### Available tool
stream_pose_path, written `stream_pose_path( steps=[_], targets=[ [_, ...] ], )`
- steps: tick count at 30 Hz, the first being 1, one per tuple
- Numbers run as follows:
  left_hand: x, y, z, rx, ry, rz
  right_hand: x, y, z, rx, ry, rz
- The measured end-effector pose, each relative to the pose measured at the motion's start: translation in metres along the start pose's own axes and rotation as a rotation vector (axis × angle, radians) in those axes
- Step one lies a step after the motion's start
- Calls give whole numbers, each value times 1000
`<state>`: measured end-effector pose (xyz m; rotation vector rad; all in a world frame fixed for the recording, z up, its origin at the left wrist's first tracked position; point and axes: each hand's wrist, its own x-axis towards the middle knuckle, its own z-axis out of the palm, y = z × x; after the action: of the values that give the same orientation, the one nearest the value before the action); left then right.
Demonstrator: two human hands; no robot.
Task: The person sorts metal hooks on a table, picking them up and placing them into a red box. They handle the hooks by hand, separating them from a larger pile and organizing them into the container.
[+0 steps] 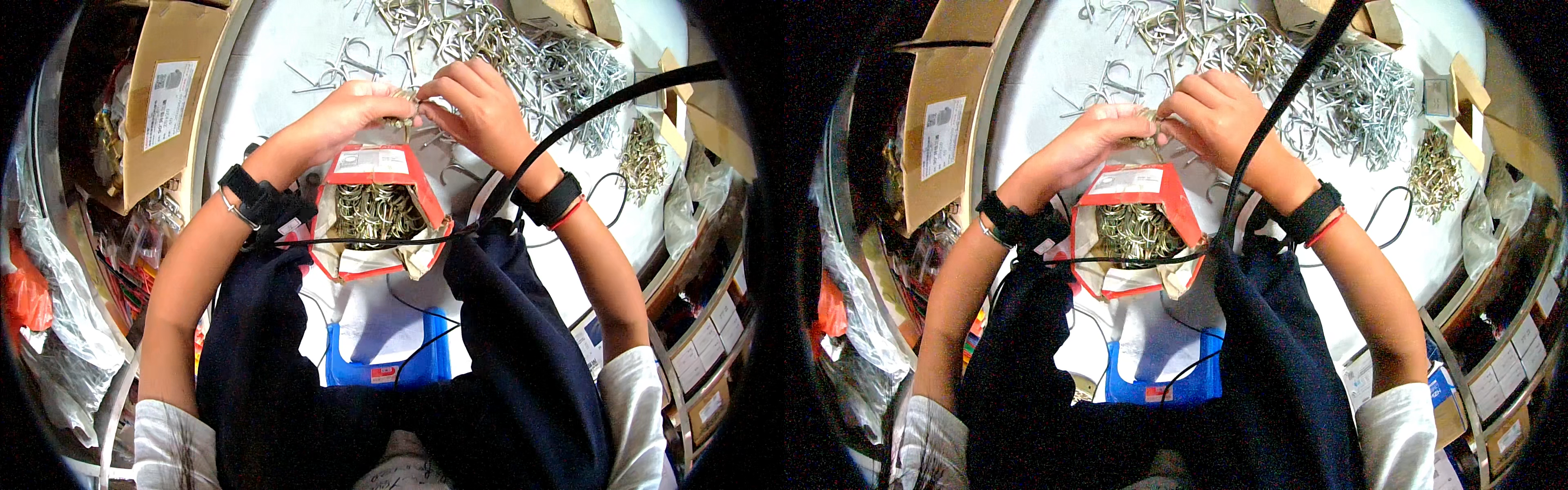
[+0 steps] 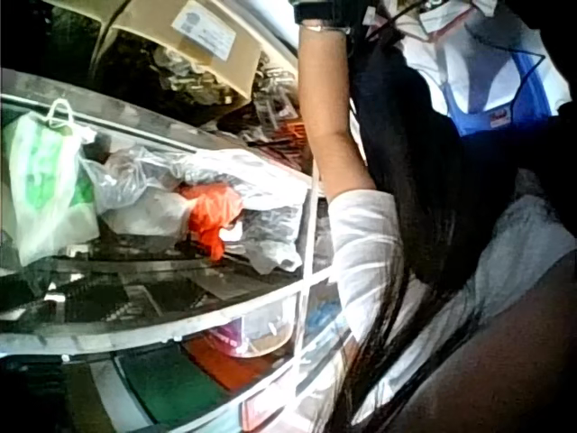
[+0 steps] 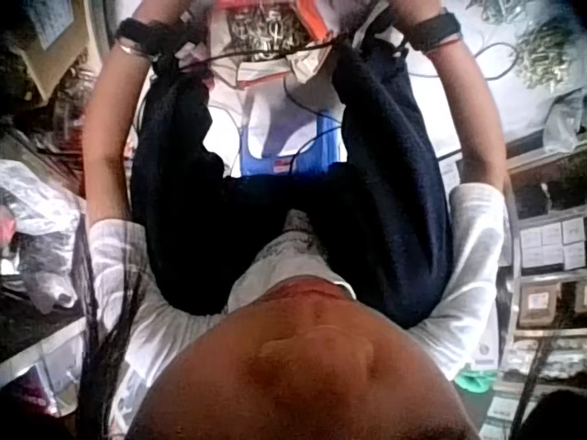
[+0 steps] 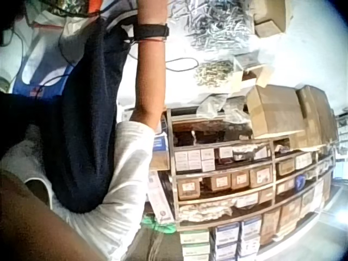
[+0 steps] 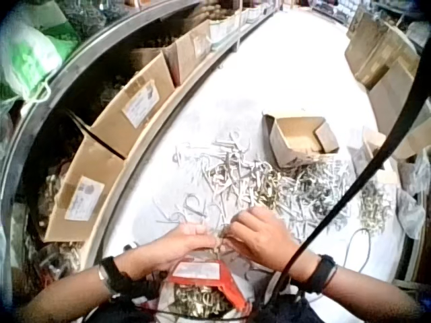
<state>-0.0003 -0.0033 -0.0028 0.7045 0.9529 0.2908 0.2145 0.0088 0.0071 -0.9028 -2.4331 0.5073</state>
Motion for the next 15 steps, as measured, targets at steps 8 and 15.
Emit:
stream_pose_path(
  steps=[8, 15],
  targets=[
    [0, -1, -7, 32, 107, -108, 11, 45, 1, -284, 51, 121],
    [-3, 1, -11, 10, 103, -107, 27, 85, 14, -646, -51, 209]
  ],
)
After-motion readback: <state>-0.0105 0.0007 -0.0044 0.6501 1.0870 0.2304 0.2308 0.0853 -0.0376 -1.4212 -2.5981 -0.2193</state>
